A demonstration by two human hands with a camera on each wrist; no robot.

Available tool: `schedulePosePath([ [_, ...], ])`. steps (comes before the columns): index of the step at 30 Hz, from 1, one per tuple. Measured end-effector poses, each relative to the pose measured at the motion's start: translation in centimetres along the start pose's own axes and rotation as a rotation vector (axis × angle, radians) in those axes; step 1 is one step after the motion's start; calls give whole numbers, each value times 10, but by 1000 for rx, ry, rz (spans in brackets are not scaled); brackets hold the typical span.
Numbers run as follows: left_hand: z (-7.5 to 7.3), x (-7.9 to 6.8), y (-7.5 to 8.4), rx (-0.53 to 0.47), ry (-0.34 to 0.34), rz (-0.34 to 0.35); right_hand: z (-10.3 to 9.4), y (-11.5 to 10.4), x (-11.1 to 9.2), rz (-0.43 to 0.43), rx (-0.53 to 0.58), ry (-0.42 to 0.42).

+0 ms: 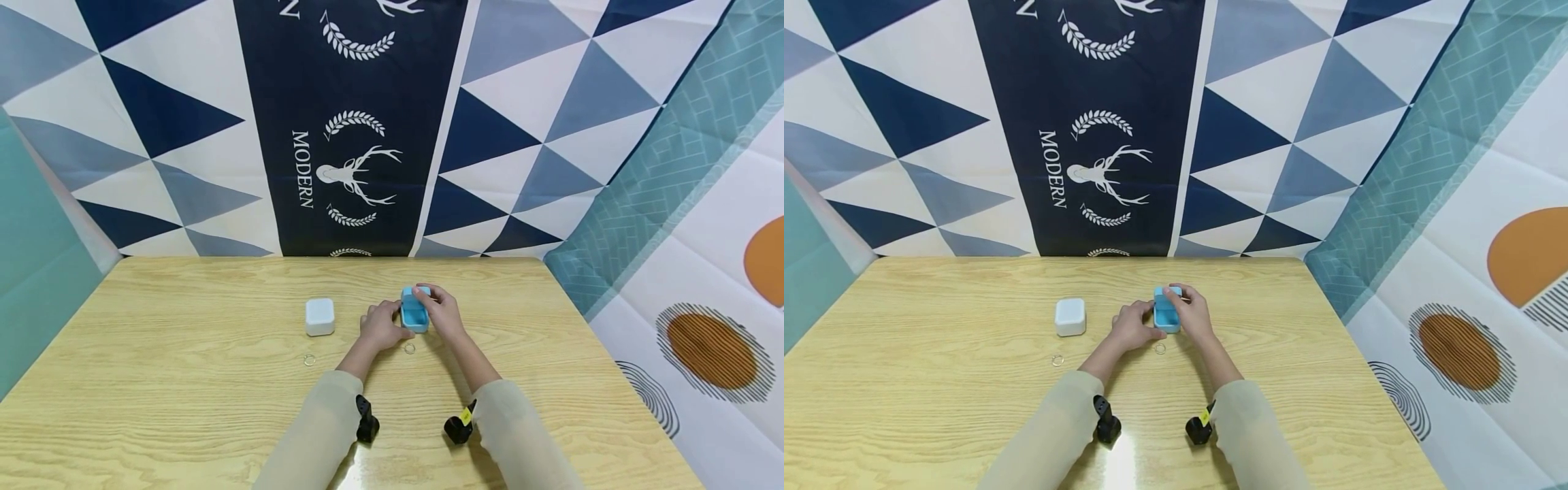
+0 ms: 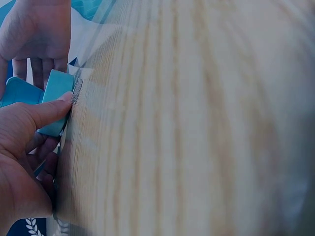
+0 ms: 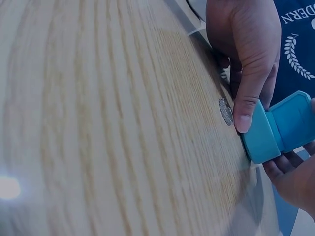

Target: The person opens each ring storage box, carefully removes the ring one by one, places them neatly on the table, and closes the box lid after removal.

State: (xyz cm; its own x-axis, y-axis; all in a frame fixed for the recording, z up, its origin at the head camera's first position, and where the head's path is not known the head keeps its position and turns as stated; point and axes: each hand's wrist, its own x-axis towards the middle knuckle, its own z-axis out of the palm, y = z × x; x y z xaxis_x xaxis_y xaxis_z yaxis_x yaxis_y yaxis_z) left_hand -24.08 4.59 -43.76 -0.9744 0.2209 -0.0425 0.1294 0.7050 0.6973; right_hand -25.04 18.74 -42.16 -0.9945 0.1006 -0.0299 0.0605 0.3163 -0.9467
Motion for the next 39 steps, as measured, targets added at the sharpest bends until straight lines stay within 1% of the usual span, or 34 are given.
schedulePosePath([
  [7, 0, 1, 0, 1, 2, -5, 0, 1, 1, 2, 39, -11],
  [20, 2, -1, 0, -4, 15, 1, 2, 6, -2, 23, 150, -16],
  [29, 2, 0, 1, 7, 11, -3, 3, 9, -2, -1, 164, 5],
  [39, 2, 1, 1, 9, 12, -6, 2, 11, -3, 2, 164, -8],
])
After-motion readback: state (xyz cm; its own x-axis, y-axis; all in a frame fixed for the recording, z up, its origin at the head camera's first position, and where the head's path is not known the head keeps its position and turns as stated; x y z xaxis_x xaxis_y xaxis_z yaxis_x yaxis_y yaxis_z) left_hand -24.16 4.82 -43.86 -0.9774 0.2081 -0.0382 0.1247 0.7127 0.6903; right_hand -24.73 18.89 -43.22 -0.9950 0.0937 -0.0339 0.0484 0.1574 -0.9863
